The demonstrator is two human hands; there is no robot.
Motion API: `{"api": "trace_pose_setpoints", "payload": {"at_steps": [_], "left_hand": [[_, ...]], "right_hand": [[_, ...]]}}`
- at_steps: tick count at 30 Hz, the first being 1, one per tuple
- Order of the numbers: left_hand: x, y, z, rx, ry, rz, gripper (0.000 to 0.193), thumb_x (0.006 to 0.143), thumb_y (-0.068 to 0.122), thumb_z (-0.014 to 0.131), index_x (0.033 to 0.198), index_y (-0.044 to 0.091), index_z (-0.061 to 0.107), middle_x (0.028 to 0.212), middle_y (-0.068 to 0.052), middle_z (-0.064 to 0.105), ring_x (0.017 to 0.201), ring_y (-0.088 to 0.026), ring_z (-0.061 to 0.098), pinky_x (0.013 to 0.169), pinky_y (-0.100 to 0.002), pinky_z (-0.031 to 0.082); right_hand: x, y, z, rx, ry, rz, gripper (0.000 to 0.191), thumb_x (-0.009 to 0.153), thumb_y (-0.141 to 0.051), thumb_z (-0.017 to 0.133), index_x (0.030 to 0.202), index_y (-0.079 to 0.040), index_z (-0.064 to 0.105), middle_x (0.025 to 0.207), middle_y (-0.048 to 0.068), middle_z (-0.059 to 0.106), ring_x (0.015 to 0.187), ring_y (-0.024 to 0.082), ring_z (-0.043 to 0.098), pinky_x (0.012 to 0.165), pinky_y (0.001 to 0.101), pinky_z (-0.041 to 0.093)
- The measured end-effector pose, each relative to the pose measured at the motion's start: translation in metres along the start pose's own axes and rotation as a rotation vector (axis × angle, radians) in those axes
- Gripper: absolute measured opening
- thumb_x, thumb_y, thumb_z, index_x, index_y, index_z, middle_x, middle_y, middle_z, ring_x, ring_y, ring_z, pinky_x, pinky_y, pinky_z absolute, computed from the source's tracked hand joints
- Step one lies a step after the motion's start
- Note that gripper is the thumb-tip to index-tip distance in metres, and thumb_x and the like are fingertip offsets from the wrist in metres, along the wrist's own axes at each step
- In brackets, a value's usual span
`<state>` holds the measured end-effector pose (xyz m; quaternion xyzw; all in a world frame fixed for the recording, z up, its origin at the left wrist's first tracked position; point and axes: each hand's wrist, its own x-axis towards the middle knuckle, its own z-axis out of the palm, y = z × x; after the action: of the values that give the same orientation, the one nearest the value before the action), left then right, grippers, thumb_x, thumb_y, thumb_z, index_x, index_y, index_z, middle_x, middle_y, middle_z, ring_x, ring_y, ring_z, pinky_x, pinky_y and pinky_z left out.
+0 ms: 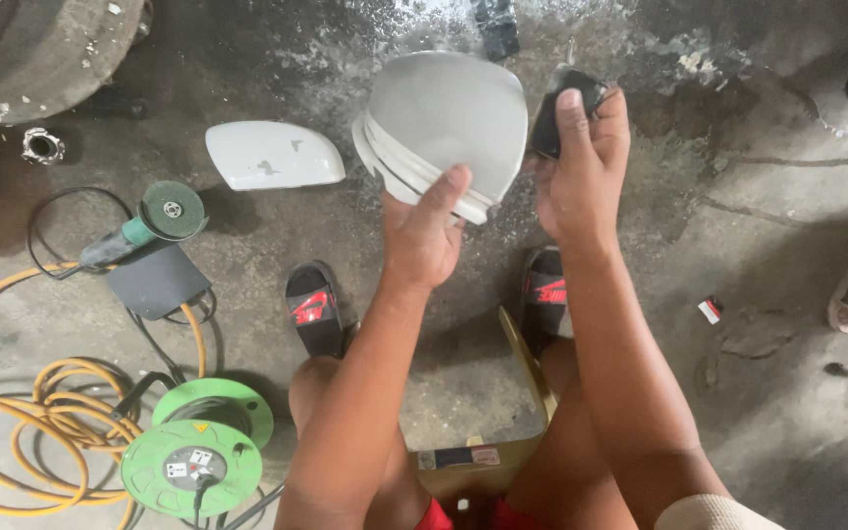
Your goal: The person sands a white plastic motorcycle mirror housing with a sanding block, focusing on the edges and inner surfaces. They rotate the part to reach different areas and continue sanding until the clip ends.
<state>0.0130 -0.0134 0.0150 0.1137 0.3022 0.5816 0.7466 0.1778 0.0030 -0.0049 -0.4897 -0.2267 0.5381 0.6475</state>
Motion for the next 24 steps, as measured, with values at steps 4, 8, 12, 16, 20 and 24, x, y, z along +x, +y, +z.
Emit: {"api": "trace_pose_setpoints", "payload": {"at_steps": [4,8,12,16,20,24], "left_hand": [[0.006,0.009,-0.009,0.003,0.023,0.056,0.062,0.095,0.004,0.076,0.147,0.001,0.044,0.128,-0.011,0.062,0.111,-0.020,0.064,0.090,-0.035,0.055],[0.009,0.016,-0.014,0.085,0.031,0.133,0.054,0.097,0.000,0.075,0.144,-0.003,0.050,0.127,-0.012,0.064,0.111,-0.020,0.064,0.094,-0.034,0.053],[0.009,0.016,-0.013,0.162,0.047,0.180,0.047,0.094,-0.001,0.075,0.137,-0.002,0.055,0.125,-0.009,0.066,0.114,-0.017,0.065,0.103,-0.033,0.053],[0.006,0.017,-0.012,0.227,0.061,0.187,0.038,0.096,-0.002,0.076,0.131,-0.006,0.060,0.121,-0.010,0.068,0.108,-0.018,0.066,0.098,-0.034,0.053],[0.006,0.018,-0.013,0.291,0.059,0.182,0.037,0.094,-0.001,0.076,0.128,-0.005,0.061,0.117,-0.010,0.069,0.105,-0.017,0.067,0.095,-0.033,0.055],[0.007,0.019,-0.012,0.296,0.098,0.202,0.032,0.096,-0.001,0.075,0.125,-0.008,0.064,0.115,-0.012,0.071,0.103,-0.019,0.068,0.093,-0.033,0.055]], "right_hand": [[-0.008,-0.014,0.009,0.055,-0.119,0.071,0.010,0.108,-0.007,0.062,0.112,-0.008,0.054,0.099,0.002,0.062,0.077,0.010,0.055,0.066,0.0261,0.043],[-0.016,-0.020,0.020,-0.065,-0.212,0.056,0.010,0.107,-0.009,0.066,0.103,-0.006,0.056,0.087,0.000,0.060,0.069,0.008,0.051,0.062,0.0250,0.042],[-0.024,-0.021,0.030,-0.259,-0.222,0.065,0.019,0.105,-0.012,0.071,0.093,-0.006,0.058,0.079,-0.004,0.058,0.067,0.004,0.049,0.059,0.0221,0.039],[-0.025,-0.023,0.035,-0.462,-0.269,-0.027,0.026,0.104,-0.020,0.077,0.091,-0.006,0.060,0.082,-0.005,0.060,0.073,0.002,0.048,0.064,0.0210,0.039],[-0.026,-0.023,0.035,-0.587,-0.175,-0.075,0.035,0.102,-0.025,0.080,0.083,-0.008,0.055,0.075,-0.006,0.058,0.068,0.001,0.047,0.058,0.0213,0.037],[-0.027,-0.020,0.034,-0.650,-0.209,-0.155,0.038,0.100,-0.026,0.083,0.083,-0.008,0.054,0.077,-0.005,0.056,0.071,0.003,0.046,0.060,0.0231,0.038]]}}
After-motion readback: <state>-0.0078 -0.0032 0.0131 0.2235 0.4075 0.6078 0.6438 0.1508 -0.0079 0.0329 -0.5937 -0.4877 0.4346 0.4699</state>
